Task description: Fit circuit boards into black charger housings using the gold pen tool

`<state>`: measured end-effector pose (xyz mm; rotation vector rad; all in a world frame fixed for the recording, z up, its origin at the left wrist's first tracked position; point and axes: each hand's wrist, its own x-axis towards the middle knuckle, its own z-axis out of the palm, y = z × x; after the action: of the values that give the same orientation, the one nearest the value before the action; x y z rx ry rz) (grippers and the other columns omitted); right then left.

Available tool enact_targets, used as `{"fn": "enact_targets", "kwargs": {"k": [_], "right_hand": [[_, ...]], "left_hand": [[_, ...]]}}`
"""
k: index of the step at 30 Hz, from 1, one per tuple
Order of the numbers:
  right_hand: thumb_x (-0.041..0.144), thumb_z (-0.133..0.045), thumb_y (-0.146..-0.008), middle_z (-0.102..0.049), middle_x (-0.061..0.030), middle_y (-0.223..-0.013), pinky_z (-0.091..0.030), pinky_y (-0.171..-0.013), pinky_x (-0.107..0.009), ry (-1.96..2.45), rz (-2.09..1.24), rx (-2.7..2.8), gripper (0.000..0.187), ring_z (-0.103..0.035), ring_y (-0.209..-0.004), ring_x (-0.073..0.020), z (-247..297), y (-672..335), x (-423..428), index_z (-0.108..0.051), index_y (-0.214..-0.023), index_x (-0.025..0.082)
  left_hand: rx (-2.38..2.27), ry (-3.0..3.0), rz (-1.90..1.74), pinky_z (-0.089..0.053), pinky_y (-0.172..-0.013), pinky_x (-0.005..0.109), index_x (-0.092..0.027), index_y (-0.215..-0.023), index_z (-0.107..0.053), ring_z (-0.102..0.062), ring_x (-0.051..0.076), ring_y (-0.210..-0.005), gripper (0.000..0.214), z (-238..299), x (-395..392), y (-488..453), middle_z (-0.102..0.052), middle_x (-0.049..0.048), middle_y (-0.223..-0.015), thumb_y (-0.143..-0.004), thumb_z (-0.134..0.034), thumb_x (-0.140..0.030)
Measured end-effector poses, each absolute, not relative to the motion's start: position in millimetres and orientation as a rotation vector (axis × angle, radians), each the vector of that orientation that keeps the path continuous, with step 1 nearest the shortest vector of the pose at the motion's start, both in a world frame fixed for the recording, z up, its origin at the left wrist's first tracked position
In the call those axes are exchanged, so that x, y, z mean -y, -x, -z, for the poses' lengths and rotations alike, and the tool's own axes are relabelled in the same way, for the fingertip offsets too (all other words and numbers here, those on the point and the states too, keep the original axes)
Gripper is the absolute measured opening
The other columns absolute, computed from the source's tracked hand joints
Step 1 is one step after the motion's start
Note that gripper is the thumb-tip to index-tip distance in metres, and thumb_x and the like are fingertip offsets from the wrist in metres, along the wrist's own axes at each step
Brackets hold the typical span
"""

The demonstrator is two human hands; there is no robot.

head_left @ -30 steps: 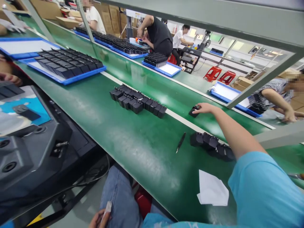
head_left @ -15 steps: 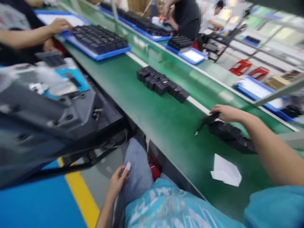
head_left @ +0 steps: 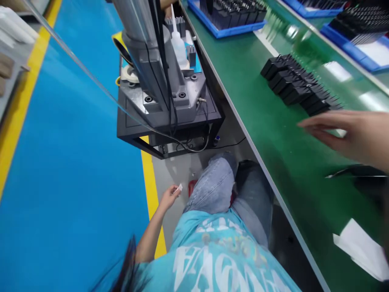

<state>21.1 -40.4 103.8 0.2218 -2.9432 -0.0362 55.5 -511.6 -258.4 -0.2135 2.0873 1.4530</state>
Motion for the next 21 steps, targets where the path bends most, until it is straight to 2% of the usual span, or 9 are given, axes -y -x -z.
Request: {"fn": "enact_targets", "kwargs": {"k": [2, 3, 6, 10, 13, 14, 16, 18, 21], "right_hand": [[0.04, -0.042, -0.094, -0.075, -0.0029, -0.087, -0.042, -0.066, -0.031, -0.522, 0.013, 3.095, 0.037, -0.063, -0.07, -0.0085, -106, 24, 110, -0.075, -0.097, 0.023], [0.023, -0.051, -0.09, -0.074, -0.0017, -0.082, -0.043, -0.066, -0.03, -0.605, 0.048, 3.154, 0.025, -0.062, -0.069, -0.0097, -104, 44, 141, -0.075, -0.096, 0.02], [-0.002, -0.06, -0.072, -0.074, -0.0014, -0.081, -0.043, -0.067, -0.028, -1.091, -0.061, 3.295, 0.029, -0.065, -0.071, -0.0142, -86, 95, 227, -0.076, -0.087, 0.018], [-0.006, -0.063, -0.062, -0.071, 0.0011, -0.065, -0.045, -0.066, -0.025, -1.474, -0.752, 3.375, 0.031, -0.066, -0.067, -0.0152, -32, 127, 299, -0.075, -0.079, 0.017], [-0.007, -0.064, -0.059, -0.072, 0.0019, -0.068, -0.049, -0.074, -0.024, -1.153, -1.68, 3.25, 0.031, -0.067, -0.07, -0.0135, 25, 125, 295, -0.073, -0.077, 0.016], [-0.005, -0.063, -0.063, -0.073, 0.0019, -0.075, -0.05, -0.078, -0.023, -1.01, -1.801, 3.197, 0.031, -0.068, -0.076, -0.0122, 46, 121, 283, -0.073, -0.082, 0.017], [0.003, -0.058, -0.076, -0.073, -0.0017, -0.087, -0.049, -0.085, -0.024, -0.756, -1.838, 3.187, 0.022, -0.067, -0.085, -0.0114, 93, 111, 252, -0.07, -0.09, 0.015], [0.013, -0.056, -0.085, -0.071, -0.0045, -0.087, -0.051, -0.085, -0.028, -0.496, -1.822, 3.257, 0.011, -0.066, -0.084, -0.0122, 143, 99, 225, -0.066, -0.089, 0.012], [0.028, -0.058, -0.09, -0.066, -0.0033, -0.087, -0.055, -0.073, -0.03, -0.226, -1.726, 3.486, 0.018, -0.064, -0.077, -0.0122, 223, 84, 213, -0.062, -0.095, 0.011]], "left_hand": [[-2.118, 0.236, -1.425, -0.047, -0.06, 0.029, -0.019, -0.077, -0.058, -0.06, 0.018, -0.06, 0.047, 259, 520, -66, -0.065, 0.0032, -0.067, -0.065, -0.061, -0.064], [-2.134, 0.254, -1.415, -0.047, -0.06, 0.029, -0.019, -0.077, -0.058, -0.061, 0.018, -0.06, 0.047, 257, 524, -72, -0.066, 0.0037, -0.069, -0.066, -0.06, -0.065], [-2.187, 0.348, -1.405, -0.048, -0.058, 0.03, -0.019, -0.076, -0.058, -0.062, 0.02, -0.06, 0.05, 248, 540, -97, -0.067, 0.0052, -0.068, -0.065, -0.06, -0.067], [-2.261, 0.545, -1.456, -0.048, -0.056, 0.03, -0.019, -0.075, -0.058, -0.063, 0.021, -0.061, 0.055, 234, 561, -129, -0.068, 0.0065, -0.069, -0.063, -0.061, -0.072], [-2.296, 0.695, -1.528, -0.049, -0.06, 0.029, -0.019, -0.08, -0.058, -0.063, 0.02, -0.065, 0.057, 221, 566, -134, -0.067, 0.0051, -0.07, -0.063, -0.062, -0.073], [-2.314, 0.743, -1.561, -0.049, -0.062, 0.029, -0.018, -0.081, -0.059, -0.063, 0.02, -0.067, 0.057, 214, 564, -129, -0.067, 0.0044, -0.071, -0.064, -0.063, -0.072], [-2.374, 0.842, -1.663, -0.049, -0.063, 0.029, -0.018, -0.083, -0.058, -0.062, 0.019, -0.067, 0.056, 198, 558, -109, -0.066, 0.0035, -0.072, -0.064, -0.067, -0.069], [-2.423, 0.883, -1.791, -0.048, -0.064, 0.026, -0.016, -0.082, -0.058, -0.06, 0.016, -0.065, 0.052, 182, 550, -78, -0.065, 0.0019, -0.07, -0.066, -0.07, -0.064], [-2.402, 0.913, -2.154, -0.049, -0.069, 0.026, -0.012, -0.092, -0.058, -0.06, 0.013, -0.07, 0.04, 174, 549, -32, -0.064, 0.002, -0.077, -0.081, -0.066, -0.05]]}}
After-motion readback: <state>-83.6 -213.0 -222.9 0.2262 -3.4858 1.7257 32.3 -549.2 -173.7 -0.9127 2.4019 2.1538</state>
